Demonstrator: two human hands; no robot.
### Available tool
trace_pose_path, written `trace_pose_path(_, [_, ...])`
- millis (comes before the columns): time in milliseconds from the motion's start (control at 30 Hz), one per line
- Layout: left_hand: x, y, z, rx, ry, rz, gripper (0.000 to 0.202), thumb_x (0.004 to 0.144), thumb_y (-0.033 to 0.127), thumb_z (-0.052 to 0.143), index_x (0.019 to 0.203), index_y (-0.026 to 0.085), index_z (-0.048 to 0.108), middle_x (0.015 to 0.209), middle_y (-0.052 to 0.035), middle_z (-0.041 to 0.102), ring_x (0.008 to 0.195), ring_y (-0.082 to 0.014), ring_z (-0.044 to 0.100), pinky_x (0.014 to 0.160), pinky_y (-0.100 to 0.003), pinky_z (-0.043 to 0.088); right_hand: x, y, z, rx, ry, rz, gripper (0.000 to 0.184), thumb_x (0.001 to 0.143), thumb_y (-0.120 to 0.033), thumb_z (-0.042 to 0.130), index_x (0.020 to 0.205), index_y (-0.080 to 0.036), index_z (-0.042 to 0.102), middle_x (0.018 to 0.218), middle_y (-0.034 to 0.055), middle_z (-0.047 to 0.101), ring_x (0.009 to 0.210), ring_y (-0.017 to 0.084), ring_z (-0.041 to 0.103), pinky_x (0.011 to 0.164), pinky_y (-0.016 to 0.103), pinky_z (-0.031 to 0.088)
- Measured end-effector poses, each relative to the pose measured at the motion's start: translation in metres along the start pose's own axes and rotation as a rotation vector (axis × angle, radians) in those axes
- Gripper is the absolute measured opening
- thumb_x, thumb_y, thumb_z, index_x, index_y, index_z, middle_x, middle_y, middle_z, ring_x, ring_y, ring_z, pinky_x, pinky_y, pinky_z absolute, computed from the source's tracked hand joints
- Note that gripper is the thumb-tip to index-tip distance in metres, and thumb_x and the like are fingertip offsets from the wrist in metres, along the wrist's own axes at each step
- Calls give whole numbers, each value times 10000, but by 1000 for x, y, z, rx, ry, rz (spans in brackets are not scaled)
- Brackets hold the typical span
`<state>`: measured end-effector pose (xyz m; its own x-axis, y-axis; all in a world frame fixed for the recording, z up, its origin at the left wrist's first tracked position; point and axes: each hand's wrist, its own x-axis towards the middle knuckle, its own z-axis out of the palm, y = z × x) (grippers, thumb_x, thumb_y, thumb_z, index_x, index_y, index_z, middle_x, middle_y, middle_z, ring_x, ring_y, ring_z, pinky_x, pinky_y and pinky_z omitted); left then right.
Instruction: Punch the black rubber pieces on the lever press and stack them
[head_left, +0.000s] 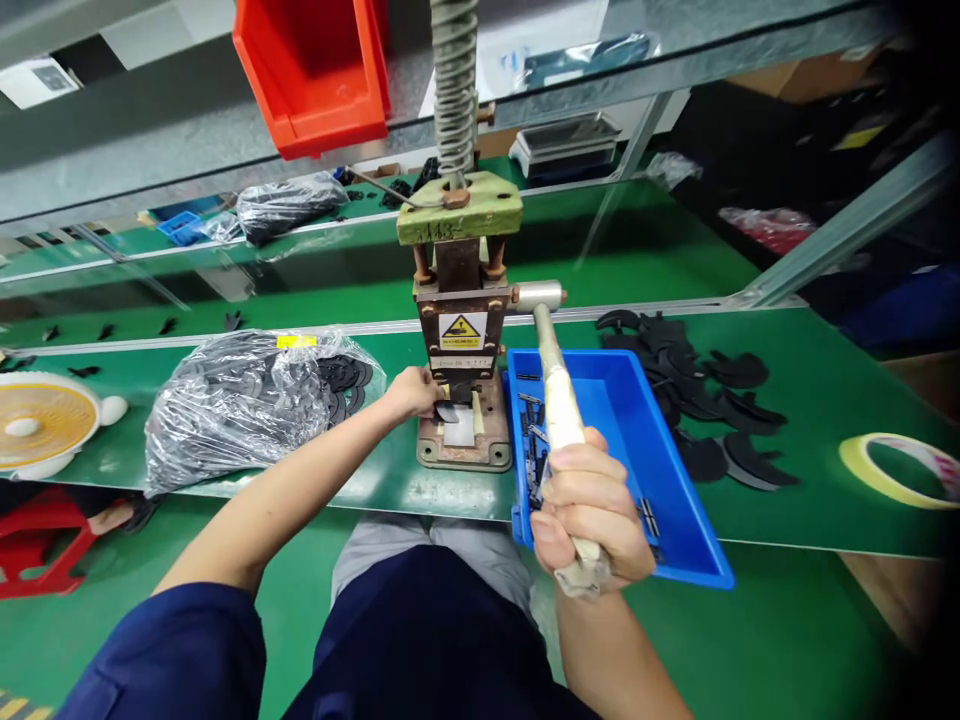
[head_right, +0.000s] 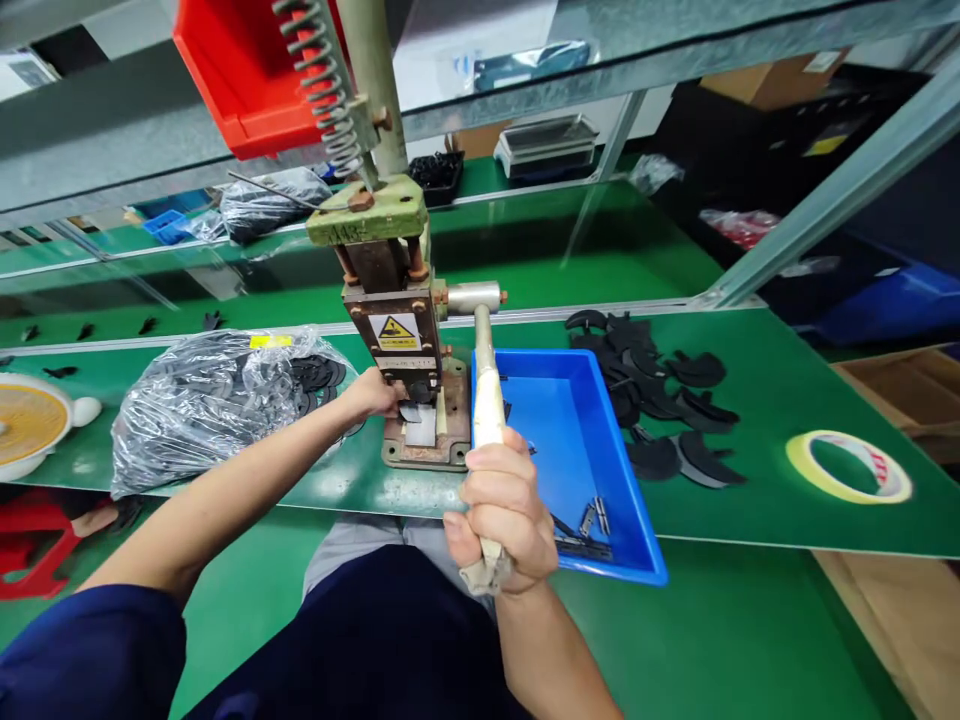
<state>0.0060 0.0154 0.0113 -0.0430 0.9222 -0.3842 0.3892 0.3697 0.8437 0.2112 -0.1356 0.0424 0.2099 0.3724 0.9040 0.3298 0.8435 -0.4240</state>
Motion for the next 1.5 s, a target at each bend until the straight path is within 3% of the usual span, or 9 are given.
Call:
trace_pose_path(167, [-1,-25,-8,22,66,128,235,634,144,841,808,123,685,710,-42,706,724,-177,688,678,-235,546,8,-2,0,18,-1,-31,68,838,-215,633,839,-259,582,768,-26,610,871,188,636,993,523,509])
trace_pose_path(300, [1,-31,-1,-126,-16,108,221,604,82,834,748,113,669,641,-11,671,642,-145,651,652,-229,533,46,-7,12,55,85,-108,416,790,-226,680,1186,-317,590,867,-32,627,870,179,637,970,490,529])
trace_pose_path(567, [-22,-23,-5,-331,12,162,217,656,23,745,778,115,591,654,24,633,545,-73,561,525,-163,453,131,6,36,143,52,22,626,780,-325,693,1371,-346,486,1168,2,610,1126,208,611,1071,474,485])
trace_pose_path(667, [-36,-21,-16,-382,7,181,200,672,73,733,789,126,580,660,35,613,548,-81,560,495,-166,445,104,7,39,-1,12,328,679,832,-355,666,1446,-326,376,1414,38,519,1367,223,481,1206,511,359])
trace_pose_path(767, [-51,-22,-29,-441,-67,191,256,646,151,785,841,115,624,711,13,650,589,-96,588,540,-194,485,50,0,38,-77,-6,535,637,885,-340,614,1462,-310,349,1488,78,449,1426,231,416,1178,546,394])
trace_pose_path(900, [-71,-25,-42,-448,-214,242,403,621,264,844,952,96,688,872,-61,730,718,-133,655,686,-250,540,-7,-10,43,-32,-262,845,344,876,-397,630,1181,-243,659,1262,102,643,1188,247,610,1084,494,486])
trace_pose_path(1067, [-96,-25,-48,-366,-319,274,455,656,345,848,1021,112,709,985,-102,754,842,-194,704,801,-311,558,-30,-6,57,222,-465,1286,395,832,-518,652,1050,-191,695,1003,106,725,883,212,689,781,377,583])
trace_pose_path(1200, [-108,-24,-51,-335,-403,308,423,717,362,810,1049,120,714,944,-95,755,805,-191,706,786,-304,559,-34,-5,62,548,-581,1591,392,781,-524,688,906,-154,660,685,35,641,598,137,605,535,257,471])
trace_pose_path(1500, [-111,-16,-69,-53,-565,687,252,856,343,692,1021,170,773,985,-86,720,901,-193,674,820,-276,526,-47,-21,67,866,-540,1745,439,650,-487,823,843,-153,616,588,-54,431,501,49,336,442,190,165])
